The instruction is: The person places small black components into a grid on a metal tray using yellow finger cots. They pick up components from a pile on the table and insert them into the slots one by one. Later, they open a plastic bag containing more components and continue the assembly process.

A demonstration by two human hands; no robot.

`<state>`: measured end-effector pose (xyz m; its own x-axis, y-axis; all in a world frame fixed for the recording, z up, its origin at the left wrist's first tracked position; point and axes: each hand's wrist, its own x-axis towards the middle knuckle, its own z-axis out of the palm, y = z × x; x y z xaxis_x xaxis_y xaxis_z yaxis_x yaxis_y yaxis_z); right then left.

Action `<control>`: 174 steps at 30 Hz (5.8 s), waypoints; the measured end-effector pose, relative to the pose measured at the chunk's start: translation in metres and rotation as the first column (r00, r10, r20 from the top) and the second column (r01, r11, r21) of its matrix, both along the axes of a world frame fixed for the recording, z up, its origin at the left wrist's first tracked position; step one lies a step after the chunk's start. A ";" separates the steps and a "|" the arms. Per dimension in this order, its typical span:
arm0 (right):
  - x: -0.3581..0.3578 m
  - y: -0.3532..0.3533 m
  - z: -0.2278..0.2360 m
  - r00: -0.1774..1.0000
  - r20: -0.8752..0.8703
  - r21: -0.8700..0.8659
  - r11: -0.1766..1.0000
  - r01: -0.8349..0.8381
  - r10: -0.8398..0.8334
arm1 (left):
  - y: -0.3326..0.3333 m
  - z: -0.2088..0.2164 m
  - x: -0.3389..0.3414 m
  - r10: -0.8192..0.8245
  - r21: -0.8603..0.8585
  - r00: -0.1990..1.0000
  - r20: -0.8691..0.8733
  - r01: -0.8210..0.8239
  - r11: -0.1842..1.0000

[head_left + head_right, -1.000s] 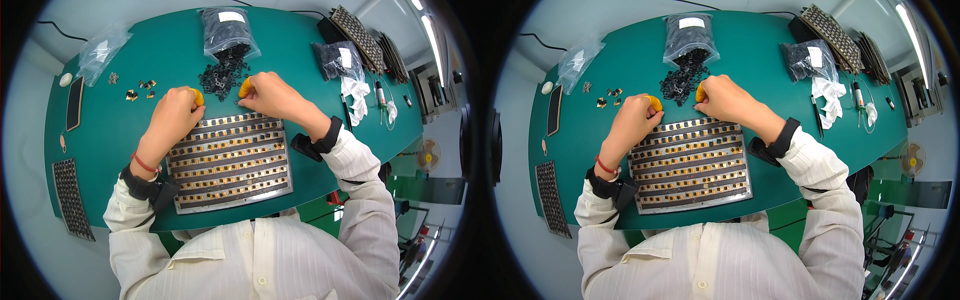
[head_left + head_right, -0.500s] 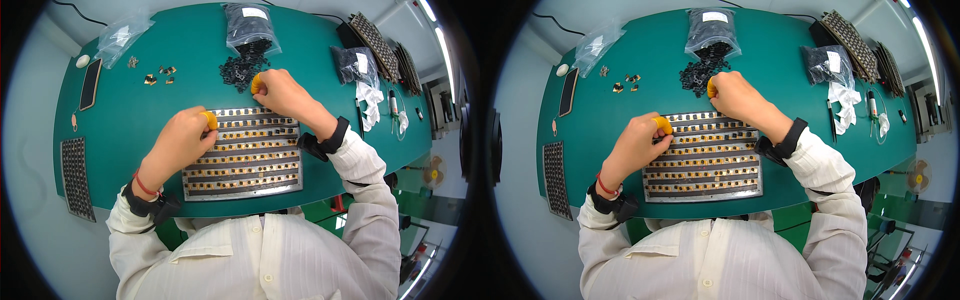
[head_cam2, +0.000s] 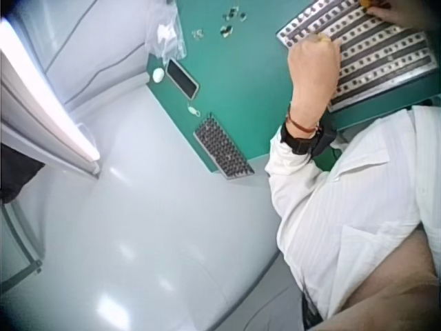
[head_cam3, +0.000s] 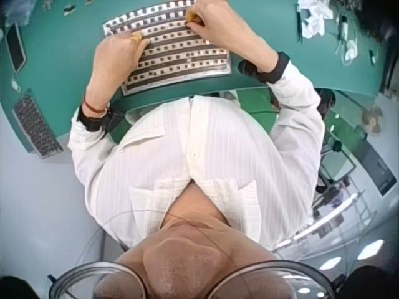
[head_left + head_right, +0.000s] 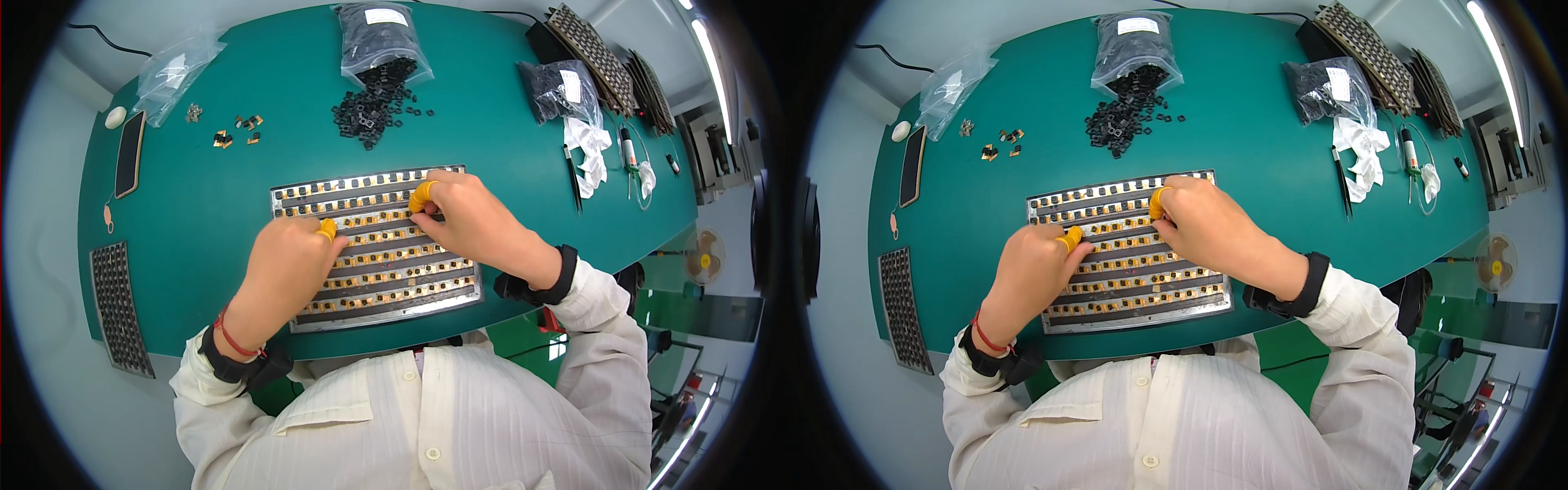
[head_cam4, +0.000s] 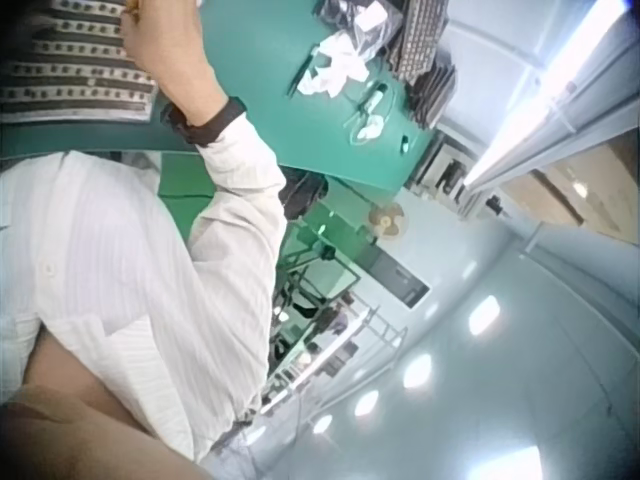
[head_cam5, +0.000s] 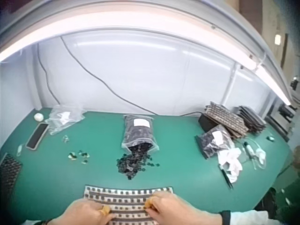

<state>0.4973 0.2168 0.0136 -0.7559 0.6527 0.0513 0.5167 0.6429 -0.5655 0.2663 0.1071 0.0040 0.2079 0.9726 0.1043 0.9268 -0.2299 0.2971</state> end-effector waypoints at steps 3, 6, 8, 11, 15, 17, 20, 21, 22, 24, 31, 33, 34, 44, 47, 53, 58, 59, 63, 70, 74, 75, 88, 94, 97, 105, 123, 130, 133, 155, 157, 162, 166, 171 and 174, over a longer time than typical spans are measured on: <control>-0.003 0.000 -0.007 1.000 0.008 0.015 1.000 -0.006 0.006 | -0.005 0.003 0.006 0.007 -0.087 1.000 -0.005 -0.007 0.996; -0.002 -0.002 -0.012 1.000 0.000 0.096 0.995 -0.027 0.027 | -0.001 0.010 0.004 0.022 -0.184 1.000 -0.003 -0.023 0.983; -0.003 -0.009 -0.009 0.998 0.058 0.147 0.988 -0.043 0.035 | 0.002 0.014 0.003 -0.004 -0.199 1.000 -0.017 0.001 0.980; -0.005 -0.024 -0.008 0.983 0.179 0.225 0.971 -0.086 0.045 | 0.011 0.025 0.003 -0.021 -0.251 0.999 -0.032 0.012 0.968; -0.017 -0.028 0.005 0.958 0.271 0.158 0.978 -0.137 0.090 | 0.040 0.036 -0.007 0.061 -0.219 0.991 0.122 -0.033 0.975; -0.019 -0.023 0.006 0.956 0.268 0.131 0.979 -0.155 0.116 | 0.064 0.016 -0.011 0.109 -0.127 0.951 0.289 -0.075 0.989; -0.017 -0.013 0.011 0.951 0.275 0.067 0.984 -0.167 0.143 | 0.096 -0.001 -0.005 0.194 -0.093 0.927 0.321 -0.173 0.981; -0.015 -0.009 0.012 0.948 0.279 0.037 0.985 -0.169 0.152 | 0.102 -0.004 0.000 0.230 -0.101 0.927 0.295 -0.210 0.973; -0.013 -0.003 0.015 0.950 0.270 -0.010 0.988 -0.156 0.153 | 0.105 -0.004 0.005 0.258 -0.103 0.926 0.276 -0.239 0.966; -0.012 0.012 0.026 0.955 0.248 -0.106 0.985 -0.138 0.160 | 0.110 -0.003 0.017 0.320 -0.108 0.919 0.232 -0.303 0.947; -0.025 0.062 0.019 0.999 0.052 -0.047 0.999 0.002 0.001 | 0.101 -0.014 0.010 0.256 -0.056 0.950 0.181 -0.250 0.967; -0.031 0.071 0.009 1.000 -0.009 -0.044 0.999 0.010 -0.011 | 0.094 -0.012 0.006 0.228 0.046 0.965 0.130 -0.236 0.971; -0.036 0.073 0.004 0.999 -0.031 -0.038 0.999 0.013 -0.014 | 0.090 -0.011 0.004 0.216 0.095 0.971 0.103 -0.226 0.969; -0.067 0.071 -0.008 0.999 0.033 0.028 0.999 -0.025 0.024 | 0.079 -0.015 -0.025 0.273 0.107 0.942 0.196 -0.297 0.949; -0.061 0.068 -0.002 0.991 0.121 0.000 0.998 -0.058 0.058 | 0.080 -0.013 -0.023 0.224 0.044 0.936 0.272 -0.245 0.969; -0.048 0.074 0.005 0.997 0.072 -0.039 0.999 -0.027 0.030 | 0.090 -0.019 -0.017 0.032 0.082 0.960 0.277 -0.057 0.995; -0.049 0.070 0.007 0.998 0.064 -0.074 0.997 0.002 0.003 | 0.093 -0.013 -0.015 -0.007 0.136 0.991 0.132 -0.011 0.991; -0.050 0.068 0.003 0.998 0.057 -0.073 0.997 -0.004 0.008 | 0.094 -0.013 -0.014 -0.006 0.131 0.988 0.157 -0.015 0.991; -0.058 0.065 -0.004 0.997 0.075 -0.015 1.000 -0.021 0.022 | 0.093 -0.011 -0.013 0.020 0.118 0.982 0.187 -0.042 0.992; -0.055 0.062 -0.001 0.996 0.064 0.040 0.997 -0.059 0.057 | 0.055 0.006 -0.006 0.024 -0.001 0.961 0.276 -0.025 1.000; -0.037 0.040 0.021 0.998 0.006 0.059 0.996 -0.070 0.070 | 0.035 0.005 -0.002 -0.087 0.015 0.957 0.278 0.087 0.996; -0.031 0.033 0.025 0.998 -0.002 0.053 0.996 -0.067 0.067 | 0.033 0.004 -0.002 -0.102 0.013 0.961 0.256 0.102 0.995; -0.016 -0.005 -0.009 0.999 0.035 0.038 0.999 0.000 -0.001 | 0.004 0.007 0.015 -0.052 -0.113 0.999 0.007 0.052 0.992; -0.021 -0.022 -0.003 0.983 0.176 0.163 0.983 -0.082 0.053 | 0.017 0.015 0.014 -0.061 -0.195 0.998 -0.029 0.054 0.979; -0.028 -0.028 0.000 0.964 0.247 0.136 0.981 -0.139 0.102 | 0.023 0.017 0.013 -0.086 -0.189 0.996 -0.016 0.082 0.979; -0.031 -0.012 0.016 0.964 0.236 0.028 0.990 -0.136 0.126 | 0.084 0.013 -0.026 0.134 -0.104 0.940 0.313 -0.106 0.989; -0.060 0.081 -0.004 0.981 0.160 0.042 0.993 0.106 -0.112 | 0.107 -0.023 -0.016 0.197 0.082 0.912 0.361 -0.241 0.967; -0.057 0.076 0.002 0.982 0.188 -0.048 0.999 0.022 -0.012 | 0.113 -0.013 -0.015 0.225 -0.191 0.892 0.392 -0.161 0.968; -0.051 0.069 0.006 0.982 0.190 -0.028 1.000 0.001 0.005 | 0.104 -0.011 -0.017 0.195 -0.155 0.926 0.323 -0.151 0.976; -0.047 0.064 -0.009 0.999 0.018 -0.050 0.998 0.030 -0.029 | 0.102 -0.014 -0.004 0.121 0.044 0.966 0.230 -0.134 0.990; -0.048 0.063 -0.018 1.000 -0.026 0.022 1.000 0.017 -0.016 | 0.099 -0.014 -0.005 0.109 0.066 0.968 0.227 -0.127 0.990; -0.045 0.066 -0.011 0.999 -0.002 -0.062 0.997 0.050 -0.050 | 0.065 0.000 0.001 0.054 -0.010 0.956 0.288 -0.054 0.999; -0.045 0.064 -0.010 0.999 -0.017 0.059 0.998 -0.026 0.027 | 0.041 0.007 0.010 -0.051 -0.040 0.964 0.261 0.064 0.997; -0.034 0.031 0.009 0.998 -0.049 0.020 0.999 -0.044 0.045 | 0.036 -0.005 0.008 -0.109 0.004 0.978 0.180 0.110 0.994; -0.025 0.007 0.010 0.997 -0.023 0.031 0.997 -0.073 0.074 | 0.029 -0.002 0.012 -0.125 0.047 0.987 0.099 0.120 0.992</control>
<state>0.4725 0.2239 0.0232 -0.8002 0.5931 0.0888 0.4539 0.6957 -0.5567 0.2783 0.1365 0.0020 0.3115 0.9350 0.1698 0.8562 -0.3536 0.3766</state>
